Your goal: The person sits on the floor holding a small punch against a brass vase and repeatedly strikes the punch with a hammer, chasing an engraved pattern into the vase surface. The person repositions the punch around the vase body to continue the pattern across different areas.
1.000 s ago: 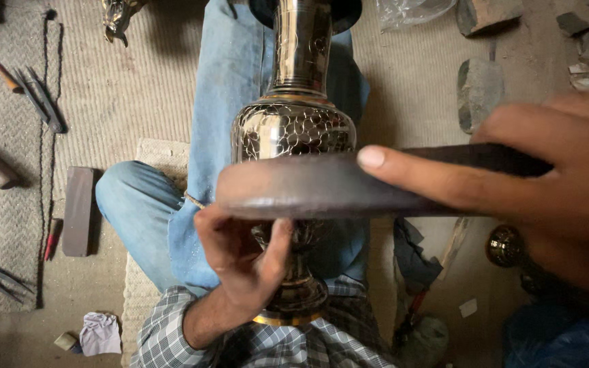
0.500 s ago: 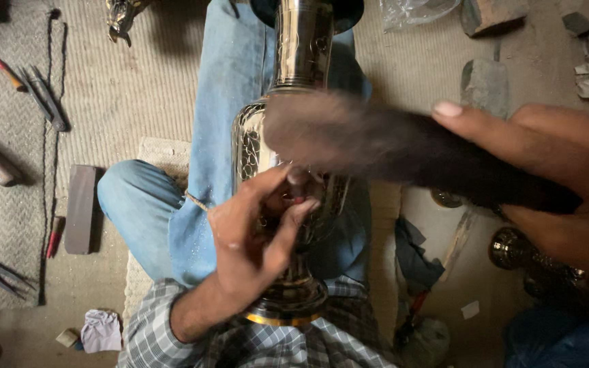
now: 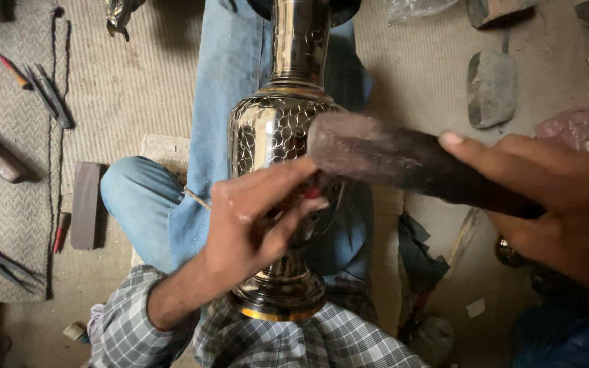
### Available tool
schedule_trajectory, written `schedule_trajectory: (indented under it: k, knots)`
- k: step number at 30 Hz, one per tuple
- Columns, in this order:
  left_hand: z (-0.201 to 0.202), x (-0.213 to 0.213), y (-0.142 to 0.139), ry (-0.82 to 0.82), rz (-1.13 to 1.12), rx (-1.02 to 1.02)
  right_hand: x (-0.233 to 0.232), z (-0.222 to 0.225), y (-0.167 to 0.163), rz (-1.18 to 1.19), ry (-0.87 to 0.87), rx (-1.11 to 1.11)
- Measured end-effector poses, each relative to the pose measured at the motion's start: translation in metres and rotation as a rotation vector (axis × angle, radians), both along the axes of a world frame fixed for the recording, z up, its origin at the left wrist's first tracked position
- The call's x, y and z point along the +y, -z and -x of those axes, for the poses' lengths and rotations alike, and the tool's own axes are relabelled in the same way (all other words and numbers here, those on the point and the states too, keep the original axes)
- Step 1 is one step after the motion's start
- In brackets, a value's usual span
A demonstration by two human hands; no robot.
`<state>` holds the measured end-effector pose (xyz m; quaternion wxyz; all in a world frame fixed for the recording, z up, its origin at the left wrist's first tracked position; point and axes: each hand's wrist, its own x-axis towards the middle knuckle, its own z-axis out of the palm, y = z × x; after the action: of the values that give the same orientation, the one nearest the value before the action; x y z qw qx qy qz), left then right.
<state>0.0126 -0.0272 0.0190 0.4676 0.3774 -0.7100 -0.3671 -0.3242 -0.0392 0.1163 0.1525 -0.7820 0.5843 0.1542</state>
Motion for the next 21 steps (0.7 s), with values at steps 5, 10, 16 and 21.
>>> schedule_trajectory:
  k: [5, 10, 16, 21]
  knots:
    - [-0.006, -0.004, 0.000, 0.119, -0.003, -0.036, 0.011, 0.001, 0.016, 0.066, 0.270, -0.136]
    - [-0.005, -0.007, 0.001, 0.153, 0.057, -0.036, 0.021, 0.019, 0.021, 0.066, 0.137, -0.321]
    - [-0.003, -0.019, -0.003, 0.269, 0.062, -0.122, 0.042, 0.027, 0.052, 0.238, 0.121, -0.332]
    - [-0.008, -0.027, -0.011, 0.398, 0.037, -0.096, 0.061, 0.021, 0.073, 0.296, 0.099, -0.535]
